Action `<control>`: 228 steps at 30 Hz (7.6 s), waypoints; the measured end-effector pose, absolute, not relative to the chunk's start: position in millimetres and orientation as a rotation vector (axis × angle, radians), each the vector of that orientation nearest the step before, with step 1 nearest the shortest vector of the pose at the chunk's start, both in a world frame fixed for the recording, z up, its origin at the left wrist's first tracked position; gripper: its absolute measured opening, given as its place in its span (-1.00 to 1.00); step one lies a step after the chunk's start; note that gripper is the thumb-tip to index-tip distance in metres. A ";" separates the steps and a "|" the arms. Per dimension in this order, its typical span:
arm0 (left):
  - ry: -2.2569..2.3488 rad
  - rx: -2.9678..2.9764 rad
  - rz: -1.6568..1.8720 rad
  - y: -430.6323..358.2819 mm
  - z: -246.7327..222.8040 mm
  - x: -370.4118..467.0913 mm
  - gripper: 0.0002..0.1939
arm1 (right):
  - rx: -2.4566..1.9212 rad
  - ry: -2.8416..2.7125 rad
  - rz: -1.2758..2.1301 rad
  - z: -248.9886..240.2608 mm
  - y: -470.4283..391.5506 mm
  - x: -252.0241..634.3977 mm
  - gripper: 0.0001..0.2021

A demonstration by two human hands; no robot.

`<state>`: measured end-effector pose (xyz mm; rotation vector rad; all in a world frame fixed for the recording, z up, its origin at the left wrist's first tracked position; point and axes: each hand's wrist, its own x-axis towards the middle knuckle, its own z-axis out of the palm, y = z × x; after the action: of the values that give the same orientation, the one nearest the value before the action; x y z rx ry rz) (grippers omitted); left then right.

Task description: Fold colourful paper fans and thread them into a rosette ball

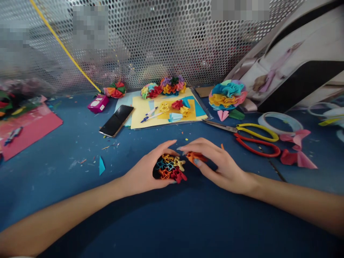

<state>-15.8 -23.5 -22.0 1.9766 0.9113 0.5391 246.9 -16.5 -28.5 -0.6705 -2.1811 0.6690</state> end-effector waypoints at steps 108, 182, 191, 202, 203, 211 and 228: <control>1.313 2.143 1.330 28.6 -4.5 -55.3 -0.77 | -0.863 -1.910 1.093 -36.8 -8.5 244.5 -0.78; 1.214 2.182 1.208 28.4 -2.5 -58.3 -0.63 | -0.880 -1.916 1.058 -35.1 -8.4 244.7 -0.79; 1.094 2.270 1.119 40.8 11.2 -76.4 -0.64 | -0.878 -1.931 1.060 -33.9 -9.1 245.0 -0.79; 1.146 2.194 0.904 42.6 14.4 -77.7 -0.63 | -0.870 -1.925 1.076 -34.6 -9.1 245.1 -0.78; 1.149 2.190 0.816 42.7 15.6 -78.8 -0.59 | -0.869 -1.927 1.076 -34.7 -9.0 245.2 -0.78; 0.961 2.142 0.000 39.2 43.4 -100.1 -0.32 | -0.850 -1.955 1.048 -34.0 -8.7 245.1 -0.77; 1.343 2.265 0.671 112.6 44.3 -76.3 -0.30 | -0.820 -1.868 1.045 -39.4 -11.1 241.1 -0.73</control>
<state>-76.3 112.6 44.3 2.2653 1.3432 0.6706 241.1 -11.1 -39.4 -0.8200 -1.8680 1.0455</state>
